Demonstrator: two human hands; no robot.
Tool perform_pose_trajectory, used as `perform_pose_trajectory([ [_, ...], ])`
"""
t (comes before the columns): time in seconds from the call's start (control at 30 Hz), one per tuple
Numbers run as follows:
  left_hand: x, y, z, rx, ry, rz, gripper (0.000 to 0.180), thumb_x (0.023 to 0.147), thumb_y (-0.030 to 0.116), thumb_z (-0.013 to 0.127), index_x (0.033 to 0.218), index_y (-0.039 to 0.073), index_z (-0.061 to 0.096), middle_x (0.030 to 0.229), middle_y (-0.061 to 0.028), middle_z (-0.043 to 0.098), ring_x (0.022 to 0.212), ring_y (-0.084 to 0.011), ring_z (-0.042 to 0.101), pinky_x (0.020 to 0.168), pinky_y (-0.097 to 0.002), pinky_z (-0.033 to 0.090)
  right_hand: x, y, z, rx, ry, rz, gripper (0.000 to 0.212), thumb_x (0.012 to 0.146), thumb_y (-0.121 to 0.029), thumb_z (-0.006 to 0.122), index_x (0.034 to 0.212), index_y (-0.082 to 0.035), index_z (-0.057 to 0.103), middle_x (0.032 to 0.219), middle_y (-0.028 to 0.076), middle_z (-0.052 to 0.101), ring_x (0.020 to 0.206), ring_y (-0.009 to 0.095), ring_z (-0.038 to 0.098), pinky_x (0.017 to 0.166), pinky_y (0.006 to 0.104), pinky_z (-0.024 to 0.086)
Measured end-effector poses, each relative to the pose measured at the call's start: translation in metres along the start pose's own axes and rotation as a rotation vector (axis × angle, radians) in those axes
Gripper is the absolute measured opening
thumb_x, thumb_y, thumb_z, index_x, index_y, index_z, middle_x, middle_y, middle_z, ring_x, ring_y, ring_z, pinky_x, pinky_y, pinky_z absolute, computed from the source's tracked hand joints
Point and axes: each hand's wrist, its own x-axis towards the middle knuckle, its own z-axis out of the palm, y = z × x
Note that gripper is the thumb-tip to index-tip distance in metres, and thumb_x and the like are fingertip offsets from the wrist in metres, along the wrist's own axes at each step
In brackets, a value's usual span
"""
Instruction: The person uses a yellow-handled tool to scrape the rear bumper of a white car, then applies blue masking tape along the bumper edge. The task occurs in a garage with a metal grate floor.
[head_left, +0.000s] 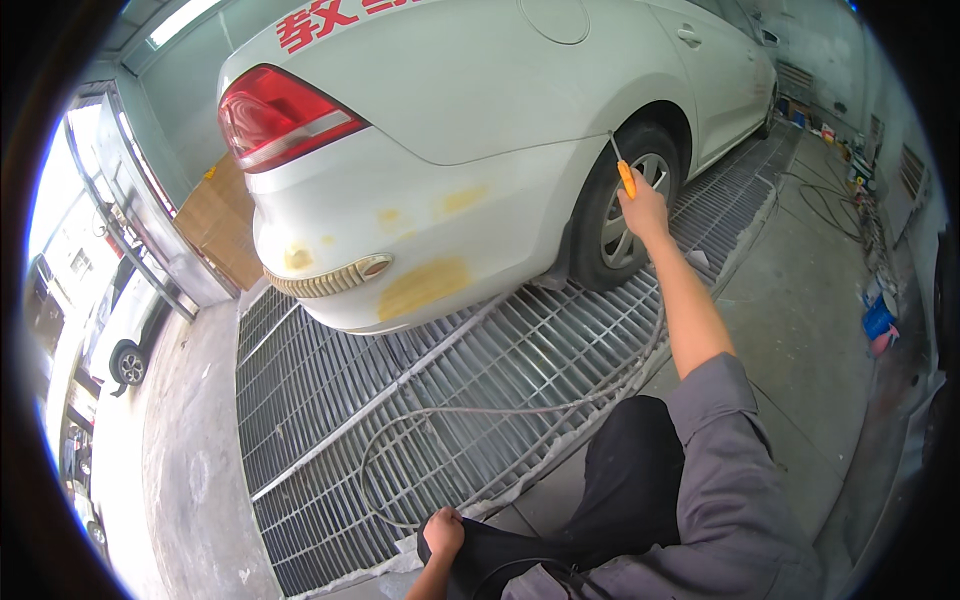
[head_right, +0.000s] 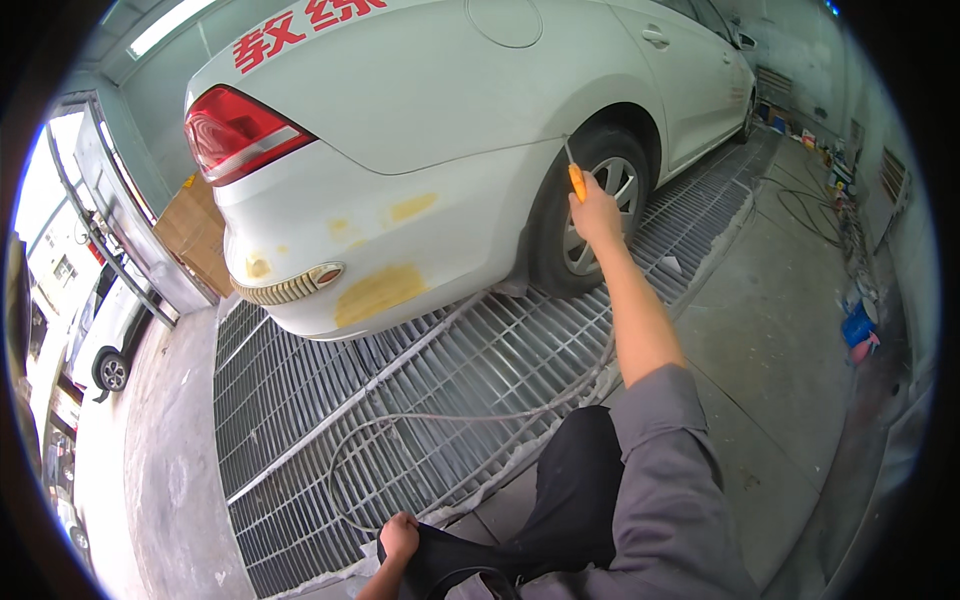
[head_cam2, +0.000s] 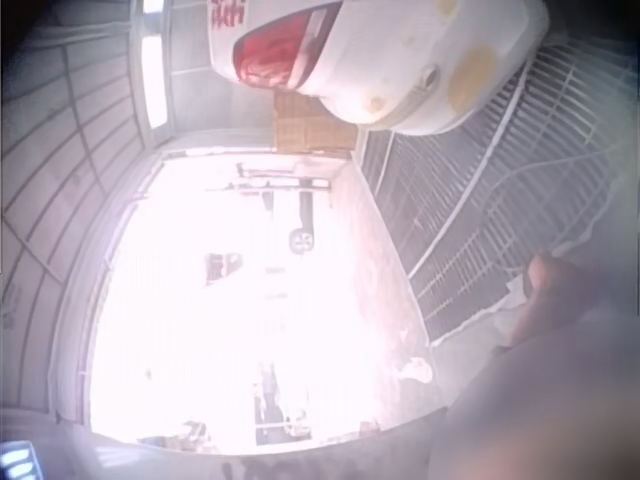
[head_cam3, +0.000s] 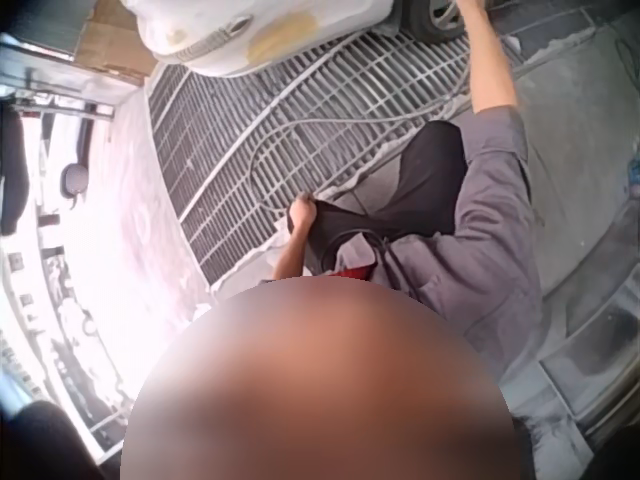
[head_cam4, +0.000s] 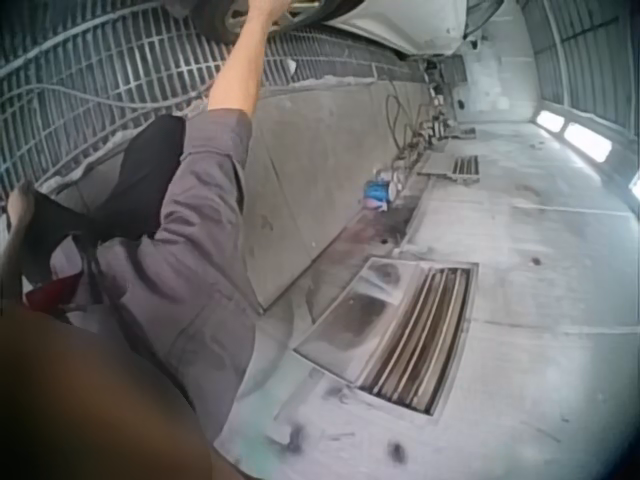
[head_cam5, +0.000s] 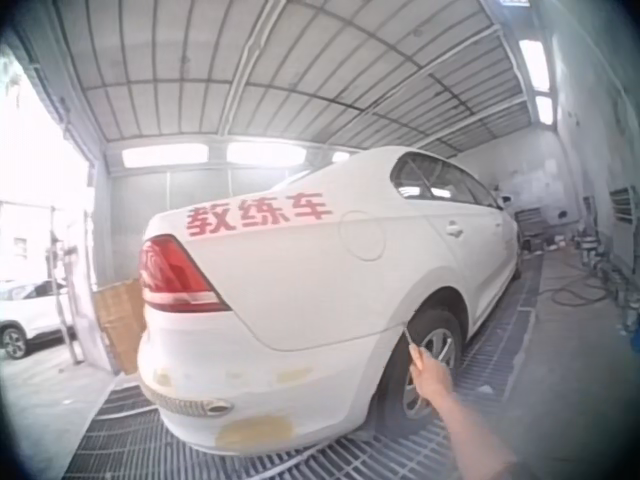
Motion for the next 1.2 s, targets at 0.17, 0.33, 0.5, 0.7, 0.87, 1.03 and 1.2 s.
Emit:
perform_pose_trajectory([
  [0.17,-0.002,-0.005,-0.001,0.002,-0.02,-0.021,0.015,0.087,0.012,0.06,0.082,0.014,0.074,0.092,-0.013,0.076,0.094,-0.0368,0.074,0.082,-0.0483,0.058,-0.07,-0.087,0.01,0.113,-0.081,-0.325,0.054,0.102,-0.023,0.066,0.153,-0.017,0.051,0.11,0.028,0.075,0.103,0.051,0.071,0.087,0.0581,0.058],
  [0.33,0.0,-0.005,0.002,0.001,-0.033,-0.015,0.015,0.087,0.012,0.06,0.084,0.014,0.074,0.094,-0.0131,0.076,0.095,-0.0372,0.074,0.083,-0.0485,0.058,-0.117,-0.173,0.029,0.19,-0.16,-0.604,0.051,0.102,-0.019,0.064,0.15,-0.017,0.048,0.093,0.022,0.072,0.082,0.047,0.07,0.07,0.0583,0.055],
  [0.5,-0.004,-0.004,-0.002,0.018,-0.042,-0.024,0.015,0.087,0.012,0.06,0.084,0.014,0.074,0.094,-0.0128,0.077,0.096,-0.0371,0.074,0.083,-0.0483,0.058,-0.124,-0.245,0.04,0.195,-0.26,-0.591,0.049,0.104,-0.021,0.064,0.15,-0.017,0.048,0.085,0.019,0.071,0.074,0.042,0.071,0.062,0.0535,0.055],
  [0.7,-0.012,0.0,-0.012,-0.003,-0.03,-0.024,0.015,0.087,0.013,0.059,0.083,0.014,0.074,0.095,-0.0123,0.077,0.097,-0.0365,0.074,0.083,-0.048,0.058,-0.105,-0.268,0.055,0.213,-0.142,-0.615,0.049,0.104,-0.023,0.065,0.149,-0.015,0.048,0.081,0.018,0.07,0.073,0.042,0.071,0.062,0.054,0.056],
  [0.87,-0.015,-0.005,-0.013,-0.001,-0.011,-0.018,0.015,0.088,0.013,0.059,0.081,0.014,0.073,0.095,-0.0119,0.077,0.096,-0.0363,0.074,0.083,-0.048,0.058,-0.105,-0.274,0.057,0.204,-0.145,-0.614,0.049,0.103,-0.022,0.066,0.149,-0.015,0.048,0.08,0.018,0.07,0.073,0.042,0.071,0.062,0.0544,0.056],
  [1.03,-0.017,-0.008,-0.016,-0.004,0.003,-0.003,0.016,0.088,0.012,0.059,0.082,0.014,0.074,0.095,-0.012,0.077,0.096,-0.0364,0.074,0.082,-0.0482,0.058,-0.115,-0.255,0.055,0.232,-0.145,-0.576,0.042,0.104,-0.021,0.065,0.143,-0.014,0.051,0.079,0.018,0.069,0.072,0.043,0.07,0.062,0.0547,0.054],
  [1.2,-0.016,-0.01,-0.016,-0.007,-0.003,-0.007,0.016,0.088,0.012,0.059,0.083,0.015,0.074,0.094,-0.0132,0.076,0.095,-0.0371,0.074,0.082,-0.0487,0.057,-0.128,-0.224,0.05,0.189,-0.204,-0.537,0.034,0.106,-0.022,0.061,0.137,-0.014,0.053,0.081,0.018,0.069,0.075,0.043,0.069,0.062,0.0553,0.051],
])
